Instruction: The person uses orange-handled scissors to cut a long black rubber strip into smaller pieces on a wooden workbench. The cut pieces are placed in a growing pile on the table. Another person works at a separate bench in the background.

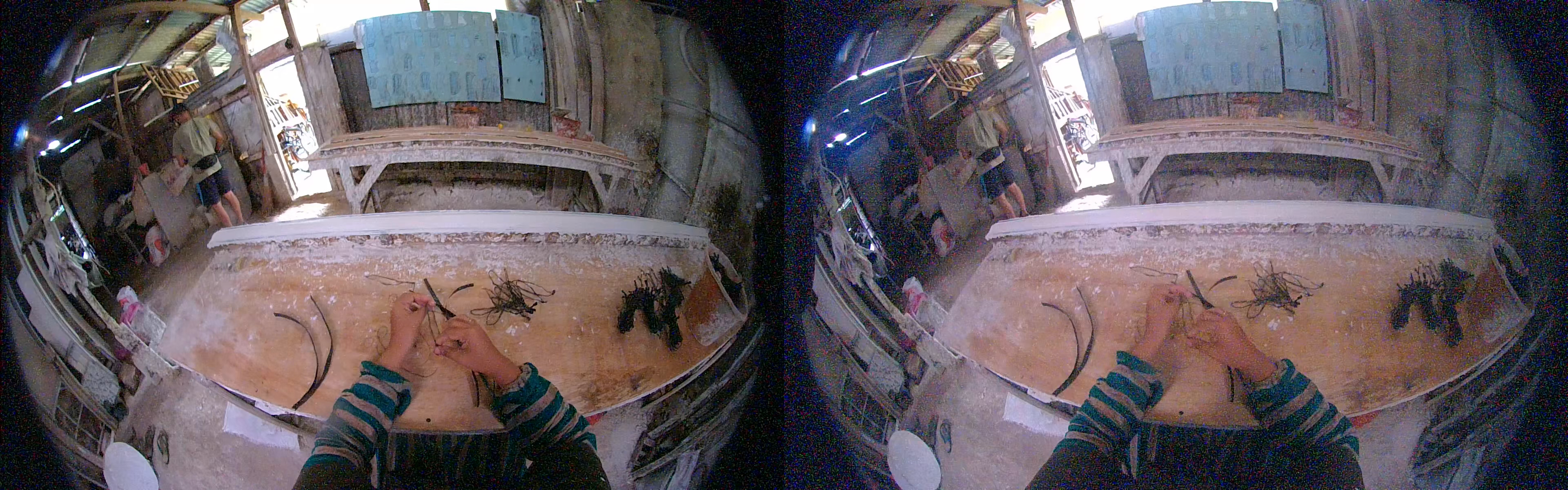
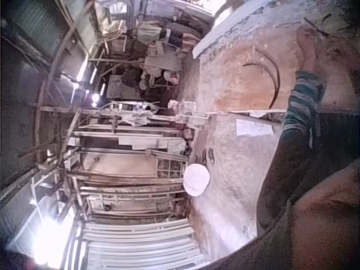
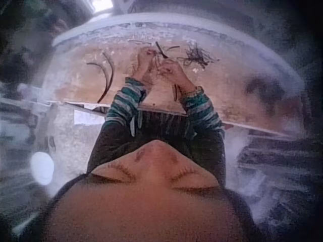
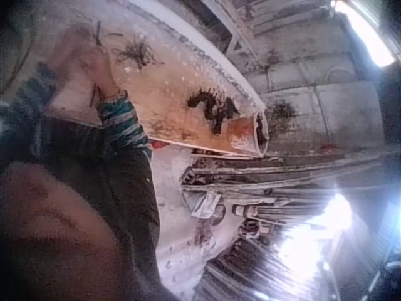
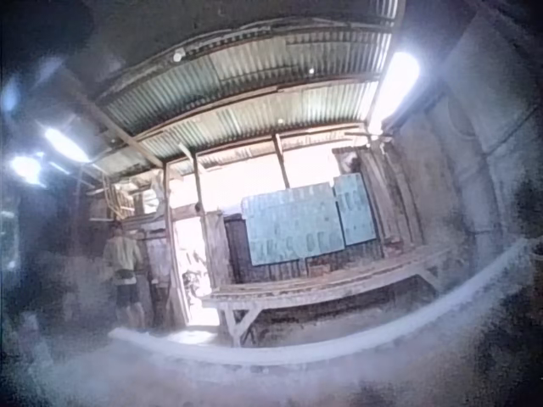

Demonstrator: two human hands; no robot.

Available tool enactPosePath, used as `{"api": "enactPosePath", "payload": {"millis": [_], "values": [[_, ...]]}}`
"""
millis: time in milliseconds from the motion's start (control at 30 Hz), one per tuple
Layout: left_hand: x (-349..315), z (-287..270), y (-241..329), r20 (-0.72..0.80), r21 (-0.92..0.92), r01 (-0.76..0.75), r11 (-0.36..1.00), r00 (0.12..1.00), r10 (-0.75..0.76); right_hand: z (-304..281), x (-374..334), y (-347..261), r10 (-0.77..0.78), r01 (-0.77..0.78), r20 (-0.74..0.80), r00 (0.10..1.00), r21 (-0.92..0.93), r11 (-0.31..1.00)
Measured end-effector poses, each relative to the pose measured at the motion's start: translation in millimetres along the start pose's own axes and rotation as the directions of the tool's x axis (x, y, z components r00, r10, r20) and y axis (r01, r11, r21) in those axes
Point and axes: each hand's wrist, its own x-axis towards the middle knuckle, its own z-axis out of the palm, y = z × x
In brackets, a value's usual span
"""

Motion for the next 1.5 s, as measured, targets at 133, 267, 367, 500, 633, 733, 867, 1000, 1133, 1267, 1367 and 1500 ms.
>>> {"api": "enactPosePath", "payload": {"millis": [133, 267, 367, 500, 633, 733, 867, 1000, 1133, 1267, 1367, 1500], "values": [[1, 1, -7, 0.144, 0.053, 0.058, 0.997, 0.987, -0.065, -4, -3, 12, 0.123, -0.118, -0.123, 0.985, 0.049, 0.992], [-6, 9, -7, 0.326, -0.122, 0.224, 0.967, 0.929, -0.174, -14, -3, 33, 0.261, -0.297, -0.373, 0.890, -0.040, 0.954], [-14, 16, 8, 0.463, -0.149, 0.287, 0.946, 0.866, -0.189, -20, -8, 48, 0.323, -0.401, -0.509, 0.798, -0.048, 0.915], [-22, 23, 25, 0.604, -0.201, 0.252, 0.947, 0.793, -0.083, -25, -14, 65, 0.417, -0.561, -0.623, 0.662, -0.043, 0.827], [-32, 29, 33, 0.632, -0.251, 0.350, 0.903, 0.765, -0.121, -26, -12, 64, 0.429, -0.563, -0.628, 0.650, -0.018, 0.826], [-35, 33, 42, 0.711, -0.269, 0.447, 0.853, 0.689, -0.136, -26, -15, 72, 0.438, -0.536, -0.603, 0.667, 0.020, 0.844], [-35, 34, 48, 0.777, -0.176, 0.442, 0.879, 0.611, -0.152, -26, -17, 80, 0.459, -0.441, -0.545, 0.701, 0.174, 0.880], [-37, 35, 56, 0.795, -0.218, 0.482, 0.849, 0.592, -0.132, -24, -17, 88, 0.394, -0.257, -0.570, 0.721, 0.308, 0.916], [-43, 33, 78, 0.760, -0.229, 0.558, 0.798, 0.614, -0.211, -31, -11, 64, 0.573, -0.365, -0.423, 0.702, 0.476, 0.800], [-47, 33, 69, 0.769, -0.369, 0.676, 0.638, 0.608, -0.199, -31, -11, 66, 0.583, -0.431, -0.451, 0.676, 0.400, 0.809], [-43, 36, 35, 0.818, -0.523, 0.730, 0.441, 0.575, 0.018, -26, -15, 85, 0.518, -0.410, -0.519, 0.680, 0.315, 0.856], [-40, 34, 32, 0.745, -0.429, 0.639, 0.639, 0.650, -0.150, -35, -12, 70, 0.605, -0.521, -0.495, 0.624, 0.314, 0.794]]}}
